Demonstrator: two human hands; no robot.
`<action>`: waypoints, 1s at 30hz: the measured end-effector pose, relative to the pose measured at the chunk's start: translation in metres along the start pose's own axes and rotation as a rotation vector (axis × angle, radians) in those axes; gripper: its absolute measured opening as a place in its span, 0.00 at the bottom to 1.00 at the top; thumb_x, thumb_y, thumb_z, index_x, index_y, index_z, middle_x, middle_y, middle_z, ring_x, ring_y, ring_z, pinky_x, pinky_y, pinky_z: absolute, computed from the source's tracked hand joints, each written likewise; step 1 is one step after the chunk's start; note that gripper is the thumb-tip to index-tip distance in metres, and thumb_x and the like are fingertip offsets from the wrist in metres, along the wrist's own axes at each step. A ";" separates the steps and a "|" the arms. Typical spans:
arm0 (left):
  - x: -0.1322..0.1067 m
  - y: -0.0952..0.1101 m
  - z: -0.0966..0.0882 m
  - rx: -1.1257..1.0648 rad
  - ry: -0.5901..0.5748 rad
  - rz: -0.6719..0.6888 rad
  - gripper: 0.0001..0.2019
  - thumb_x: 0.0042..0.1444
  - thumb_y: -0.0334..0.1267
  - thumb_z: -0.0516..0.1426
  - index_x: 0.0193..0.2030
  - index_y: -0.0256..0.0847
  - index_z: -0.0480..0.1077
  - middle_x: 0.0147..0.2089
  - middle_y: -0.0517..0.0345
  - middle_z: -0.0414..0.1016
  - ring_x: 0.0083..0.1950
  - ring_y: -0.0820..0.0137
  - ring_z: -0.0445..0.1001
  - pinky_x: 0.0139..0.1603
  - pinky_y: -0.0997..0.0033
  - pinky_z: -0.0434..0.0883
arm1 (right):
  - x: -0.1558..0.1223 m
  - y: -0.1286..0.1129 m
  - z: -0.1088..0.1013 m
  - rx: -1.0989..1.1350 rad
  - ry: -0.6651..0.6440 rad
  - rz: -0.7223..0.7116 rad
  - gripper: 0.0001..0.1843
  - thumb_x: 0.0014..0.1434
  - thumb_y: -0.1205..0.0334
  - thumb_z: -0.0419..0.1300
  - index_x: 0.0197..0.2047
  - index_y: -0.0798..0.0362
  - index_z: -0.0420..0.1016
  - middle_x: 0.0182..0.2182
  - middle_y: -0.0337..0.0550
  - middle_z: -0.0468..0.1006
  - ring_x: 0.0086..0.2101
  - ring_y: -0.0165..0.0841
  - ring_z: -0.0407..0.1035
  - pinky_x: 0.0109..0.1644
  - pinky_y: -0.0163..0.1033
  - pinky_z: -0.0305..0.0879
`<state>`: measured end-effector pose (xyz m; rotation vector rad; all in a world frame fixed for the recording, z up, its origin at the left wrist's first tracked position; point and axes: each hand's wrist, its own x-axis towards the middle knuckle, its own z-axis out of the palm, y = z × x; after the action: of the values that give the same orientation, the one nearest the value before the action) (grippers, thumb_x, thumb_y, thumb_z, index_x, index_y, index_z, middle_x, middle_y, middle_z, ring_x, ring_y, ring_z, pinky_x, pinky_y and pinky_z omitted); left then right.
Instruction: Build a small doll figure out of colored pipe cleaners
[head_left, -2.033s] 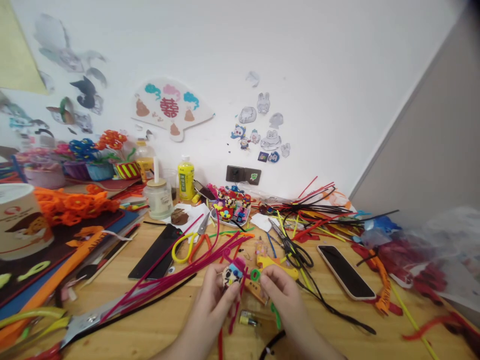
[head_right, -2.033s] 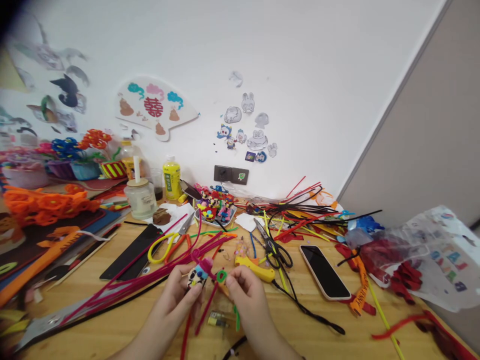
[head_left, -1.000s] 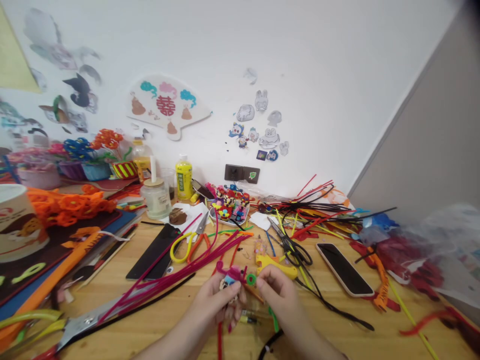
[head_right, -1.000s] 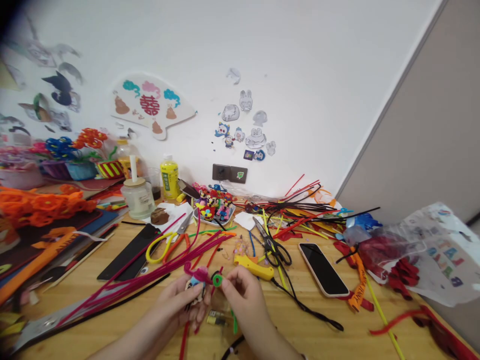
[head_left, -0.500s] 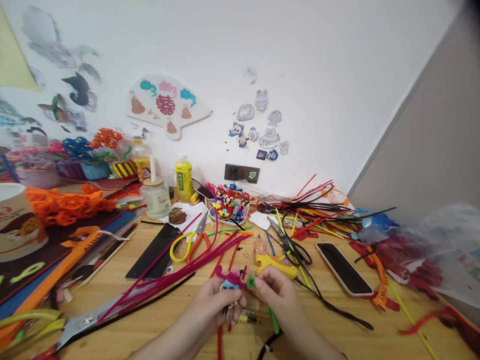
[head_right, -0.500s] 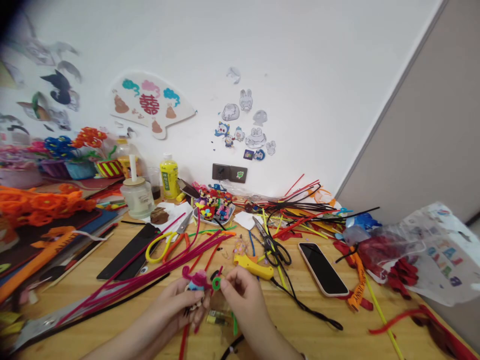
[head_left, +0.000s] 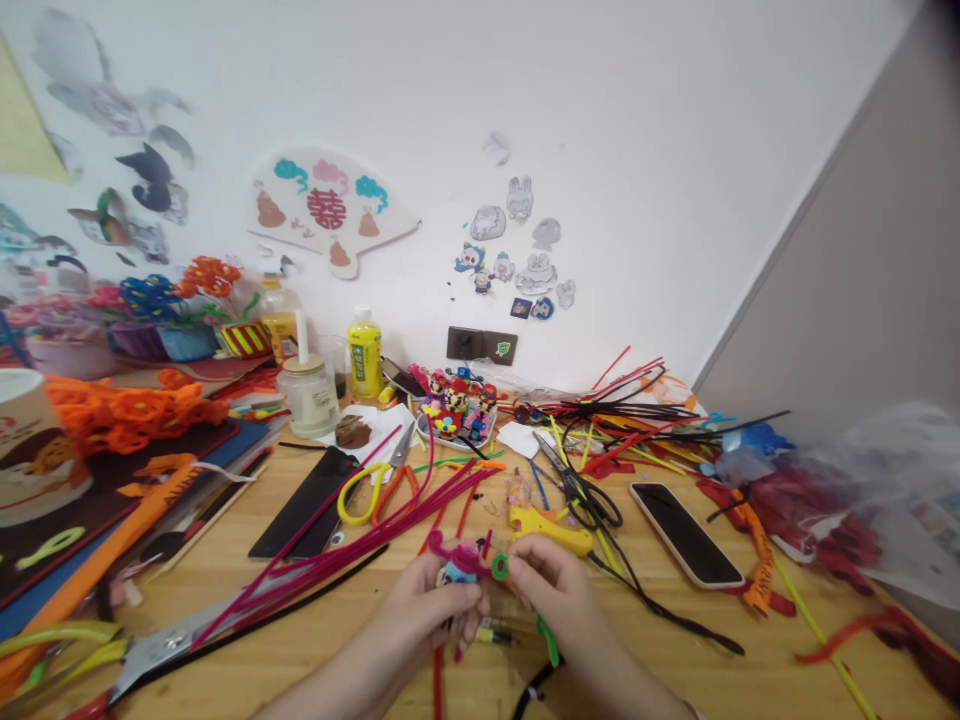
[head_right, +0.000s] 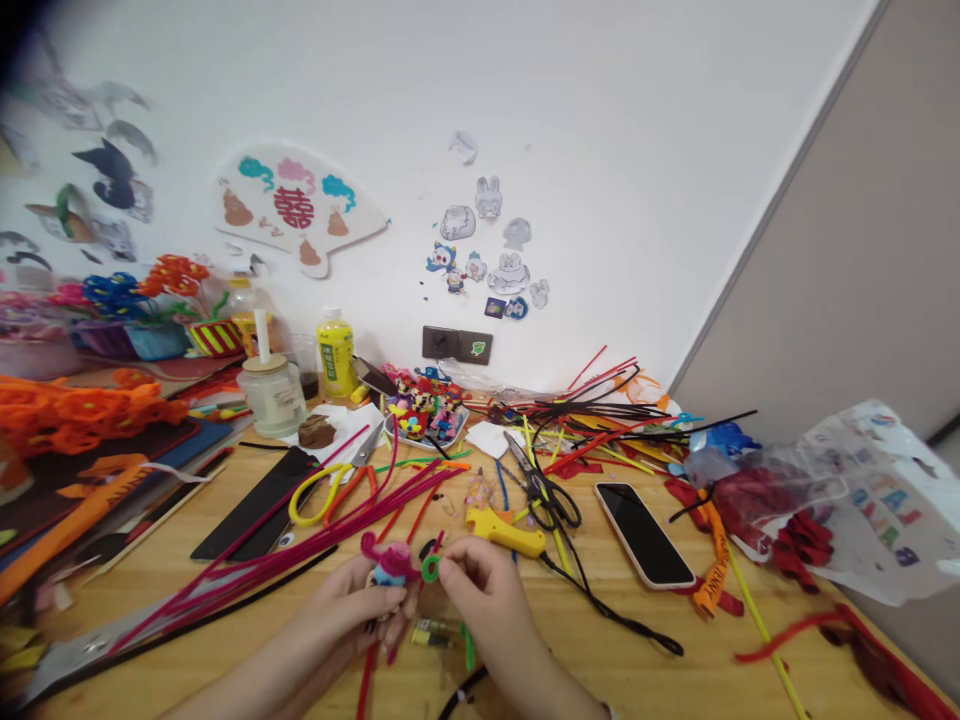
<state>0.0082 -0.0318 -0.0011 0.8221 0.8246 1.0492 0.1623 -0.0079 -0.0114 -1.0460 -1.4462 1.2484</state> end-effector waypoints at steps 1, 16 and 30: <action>0.000 0.001 0.000 -0.001 0.000 -0.003 0.06 0.43 0.33 0.61 0.28 0.37 0.67 0.23 0.60 0.72 0.19 0.77 0.65 0.20 0.77 0.59 | 0.000 -0.001 0.000 0.007 0.000 0.002 0.17 0.47 0.48 0.60 0.22 0.53 0.64 0.17 0.32 0.58 0.21 0.27 0.52 0.24 0.32 0.48; 0.000 0.001 -0.004 0.024 -0.044 -0.011 0.07 0.46 0.36 0.60 0.30 0.37 0.67 0.25 0.58 0.73 0.21 0.77 0.65 0.22 0.76 0.60 | 0.000 -0.003 -0.001 0.066 -0.015 0.045 0.17 0.44 0.48 0.62 0.24 0.54 0.66 0.18 0.33 0.61 0.21 0.27 0.54 0.25 0.32 0.50; -0.002 0.000 -0.001 0.044 -0.006 -0.049 0.08 0.44 0.36 0.61 0.29 0.37 0.67 0.24 0.59 0.73 0.20 0.77 0.65 0.23 0.76 0.60 | 0.000 0.001 -0.001 0.081 -0.006 0.037 0.14 0.44 0.52 0.62 0.24 0.54 0.65 0.17 0.31 0.61 0.20 0.26 0.54 0.24 0.31 0.49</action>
<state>0.0066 -0.0332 -0.0018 0.8381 0.8614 0.9881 0.1637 -0.0074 -0.0124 -1.0190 -1.3746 1.3264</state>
